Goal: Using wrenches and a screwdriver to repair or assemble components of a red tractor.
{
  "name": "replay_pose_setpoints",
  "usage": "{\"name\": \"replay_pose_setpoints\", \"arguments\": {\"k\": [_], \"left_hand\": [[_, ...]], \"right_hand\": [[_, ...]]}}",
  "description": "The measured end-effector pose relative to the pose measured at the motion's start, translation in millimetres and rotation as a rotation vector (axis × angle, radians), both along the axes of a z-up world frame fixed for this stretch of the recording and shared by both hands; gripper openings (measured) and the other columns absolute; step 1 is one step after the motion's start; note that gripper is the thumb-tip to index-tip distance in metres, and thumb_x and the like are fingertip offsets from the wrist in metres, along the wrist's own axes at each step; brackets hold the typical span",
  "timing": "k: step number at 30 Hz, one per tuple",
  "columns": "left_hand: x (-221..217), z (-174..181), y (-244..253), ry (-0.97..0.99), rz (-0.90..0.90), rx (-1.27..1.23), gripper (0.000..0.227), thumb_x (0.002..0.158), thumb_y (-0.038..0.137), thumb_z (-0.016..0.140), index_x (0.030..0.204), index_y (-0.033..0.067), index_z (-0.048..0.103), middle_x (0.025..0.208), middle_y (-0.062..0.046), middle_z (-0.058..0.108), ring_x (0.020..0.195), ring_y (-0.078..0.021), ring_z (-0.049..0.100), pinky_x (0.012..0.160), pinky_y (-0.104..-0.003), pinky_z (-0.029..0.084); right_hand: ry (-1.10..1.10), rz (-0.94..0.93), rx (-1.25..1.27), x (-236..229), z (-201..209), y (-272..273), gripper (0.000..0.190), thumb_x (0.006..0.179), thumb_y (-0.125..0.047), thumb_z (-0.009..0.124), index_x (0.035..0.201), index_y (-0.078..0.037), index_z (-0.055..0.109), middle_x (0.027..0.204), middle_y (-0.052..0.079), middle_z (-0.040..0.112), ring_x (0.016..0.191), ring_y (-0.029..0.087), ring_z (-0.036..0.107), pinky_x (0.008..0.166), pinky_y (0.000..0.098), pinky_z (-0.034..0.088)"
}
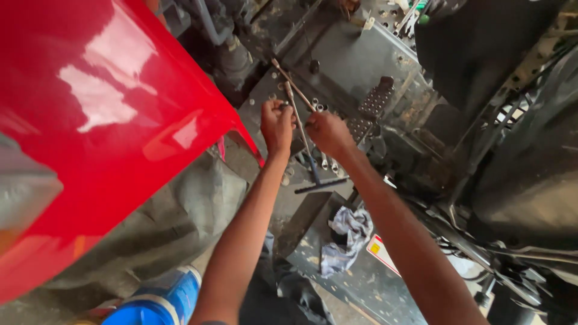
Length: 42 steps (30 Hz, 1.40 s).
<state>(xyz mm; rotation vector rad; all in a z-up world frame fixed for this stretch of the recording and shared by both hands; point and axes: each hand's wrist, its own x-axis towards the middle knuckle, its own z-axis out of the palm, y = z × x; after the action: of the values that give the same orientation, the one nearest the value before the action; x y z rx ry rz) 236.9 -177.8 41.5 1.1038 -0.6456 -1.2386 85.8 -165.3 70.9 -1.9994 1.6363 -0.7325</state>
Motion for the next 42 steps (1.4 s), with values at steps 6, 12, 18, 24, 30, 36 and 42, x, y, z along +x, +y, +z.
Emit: {"name": "replay_pose_setpoints", "arguments": {"k": [6,12,18,24,30,36,42], "left_hand": [[-18.4,-104.4,-53.3,-0.540,-0.011,0.160,0.027,0.081,0.018,0.074,0.103,0.0043,0.067,0.094,-0.014,0.076,0.084,-0.0266,0.072,0.075,-0.040,0.055],[-23.7,-108.6,-55.9,-0.619,-0.317,0.316,0.025,0.082,0.020,0.067,0.105,0.0106,0.072,0.090,-0.017,0.077,0.089,-0.0355,0.078,0.081,-0.044,0.059],[-34.7,-147.0,-61.3,-0.899,-0.212,0.108,0.014,0.080,0.017,0.072,0.092,0.0092,0.072,0.093,-0.021,0.074,0.093,-0.0428,0.069,0.083,-0.052,0.053],[-32.2,-141.0,-60.5,-0.968,-0.176,-0.017,0.017,0.077,0.018,0.079,0.088,0.0080,0.070,0.093,-0.017,0.072,0.096,-0.0408,0.068,0.085,-0.051,0.052],[-21.7,-107.3,-50.9,-0.955,-0.240,0.013,0.036,0.068,0.018,0.087,0.092,0.0041,0.066,0.098,-0.018,0.067,0.099,-0.0411,0.063,0.086,-0.051,0.049],[-23.4,-103.7,-47.3,-0.992,-0.180,0.083,0.022,0.081,0.012,0.069,0.102,0.0063,0.066,0.107,-0.017,0.065,0.104,-0.0403,0.063,0.087,-0.051,0.050],[-20.2,-89.7,-42.6,-0.980,-0.191,0.142,0.018,0.087,0.015,0.062,0.103,0.0081,0.067,0.108,-0.014,0.066,0.104,-0.0377,0.064,0.086,-0.050,0.051]], "right_hand": [[0.762,0.561,0.001,-38.4,-171.1,-80.9,0.007,0.087,-0.012,0.063,0.087,-0.012,0.070,0.082,0.012,0.072,0.080,0.033,0.071,0.072,0.0457,0.056],[0.432,0.287,0.243,-9.7,-109.0,-61.3,0.012,0.082,-0.017,0.069,0.087,-0.008,0.075,0.082,0.018,0.073,0.081,0.037,0.072,0.075,0.0485,0.057],[0.425,0.081,0.294,-2.3,-74.6,-54.1,0.017,0.080,-0.019,0.069,0.087,-0.005,0.076,0.086,0.022,0.072,0.085,0.040,0.072,0.078,0.0498,0.058],[0.334,0.025,0.240,-2.4,-81.3,-54.2,0.018,0.083,-0.022,0.067,0.089,-0.007,0.075,0.086,0.021,0.072,0.086,0.041,0.071,0.078,0.0506,0.057],[0.419,0.116,0.309,-3.0,-90.0,-55.8,0.017,0.087,-0.023,0.066,0.092,-0.009,0.074,0.087,0.020,0.073,0.087,0.040,0.071,0.078,0.0501,0.057],[0.475,0.180,0.354,10.2,-61.0,-50.9,0.019,0.087,-0.021,0.067,0.102,-0.011,0.074,0.092,0.018,0.074,0.090,0.039,0.071,0.079,0.0495,0.056],[0.446,0.200,0.330,11.0,-55.6,-47.8,0.019,0.088,-0.018,0.067,0.105,-0.011,0.073,0.093,0.018,0.074,0.091,0.038,0.071,0.079,0.0495,0.056]]}}
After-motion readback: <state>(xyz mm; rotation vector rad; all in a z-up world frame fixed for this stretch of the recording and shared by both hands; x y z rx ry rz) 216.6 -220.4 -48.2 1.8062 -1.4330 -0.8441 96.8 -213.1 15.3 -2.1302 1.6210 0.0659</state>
